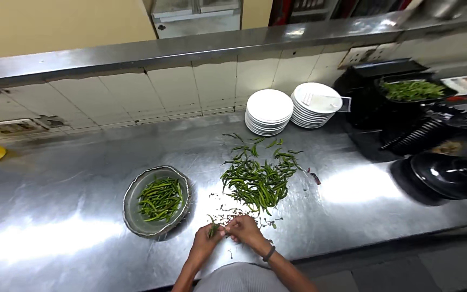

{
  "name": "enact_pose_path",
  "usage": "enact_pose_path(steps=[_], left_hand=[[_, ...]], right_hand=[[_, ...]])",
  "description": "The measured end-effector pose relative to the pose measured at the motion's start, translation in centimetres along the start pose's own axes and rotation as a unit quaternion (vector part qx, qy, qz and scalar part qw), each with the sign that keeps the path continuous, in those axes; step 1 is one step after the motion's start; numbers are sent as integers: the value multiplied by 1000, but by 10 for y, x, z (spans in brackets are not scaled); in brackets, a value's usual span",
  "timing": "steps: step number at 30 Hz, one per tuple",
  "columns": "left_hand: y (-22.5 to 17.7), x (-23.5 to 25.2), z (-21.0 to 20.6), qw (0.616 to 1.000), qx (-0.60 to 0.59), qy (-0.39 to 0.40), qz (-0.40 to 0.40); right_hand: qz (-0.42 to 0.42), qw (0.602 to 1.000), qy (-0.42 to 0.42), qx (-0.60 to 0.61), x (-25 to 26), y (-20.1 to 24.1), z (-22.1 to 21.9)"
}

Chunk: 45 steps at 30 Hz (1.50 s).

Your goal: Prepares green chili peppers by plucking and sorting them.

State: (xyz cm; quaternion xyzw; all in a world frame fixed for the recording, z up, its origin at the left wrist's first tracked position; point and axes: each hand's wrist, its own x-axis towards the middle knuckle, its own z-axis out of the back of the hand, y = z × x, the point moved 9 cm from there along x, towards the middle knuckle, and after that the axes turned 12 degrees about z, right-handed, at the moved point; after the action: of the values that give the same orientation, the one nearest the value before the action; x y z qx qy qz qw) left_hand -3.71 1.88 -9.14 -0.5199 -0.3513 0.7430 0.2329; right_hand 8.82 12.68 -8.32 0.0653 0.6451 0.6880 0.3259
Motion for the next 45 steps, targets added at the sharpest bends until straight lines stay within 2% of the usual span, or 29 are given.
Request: enact_pose_path(steps=[4,5,7,9,12,14,16,18,20,22,24,26,28,31,35,37,38,40,41,43,45], left_hand=[[-2,-4,1,997,64,-12,-26],[-3,-6,1,997,56,-10,-43],[-10,-10,4,996,29,-7,-88],[-16,-13,10,993,24,-23,-115],[-9,-11,27,992,24,-91,-90],[1,-9,36,992,-84,-87,-44],[9,-10,38,974,-216,-66,12],[18,-14,34,943,-320,-42,85],[25,-17,30,916,-380,-27,128],[28,-19,25,919,-371,-31,129],[31,-19,21,923,-366,-29,116],[30,-18,16,915,-386,-13,117],[26,-19,12,898,-424,7,121],[9,-20,10,849,-515,56,102],[-1,-23,12,726,-674,103,91],[-6,-21,9,668,-730,119,84],[-7,-20,7,651,-744,127,81],[-8,-19,4,647,-745,140,82],[-9,-19,3,652,-739,145,83],[-18,-21,4,666,-726,151,78],[-36,-26,20,691,-707,149,43]], right_hand=[[0,999,13,-45,-1,3,0],[5,1000,13,-15,-2,4,-1],[-6,993,17,117,-7,6,-5],[-38,968,26,248,-11,7,-10],[-58,939,49,336,-14,10,-9],[-45,958,37,281,-9,7,0],[-14,992,1,123,-1,-3,16],[3,998,-26,-55,8,-8,38],[-1,983,-100,-156,10,-1,68],[-28,951,-192,-243,6,18,103],[-55,907,-246,-337,3,35,131],[-74,882,-247,-394,9,34,147],[-96,884,-215,-403,17,18,154],[-53,910,-234,-338,14,13,164],[-8,935,-304,-182,-3,24,170],[-6,948,-318,-9,-7,14,161],[-10,941,-319,111,-7,7,152],[-33,887,-317,334,-9,0,126],[-38,857,-311,408,-10,0,113],[-39,824,-292,485,-12,-1,92],[-38,825,-260,501,-14,-1,74]])
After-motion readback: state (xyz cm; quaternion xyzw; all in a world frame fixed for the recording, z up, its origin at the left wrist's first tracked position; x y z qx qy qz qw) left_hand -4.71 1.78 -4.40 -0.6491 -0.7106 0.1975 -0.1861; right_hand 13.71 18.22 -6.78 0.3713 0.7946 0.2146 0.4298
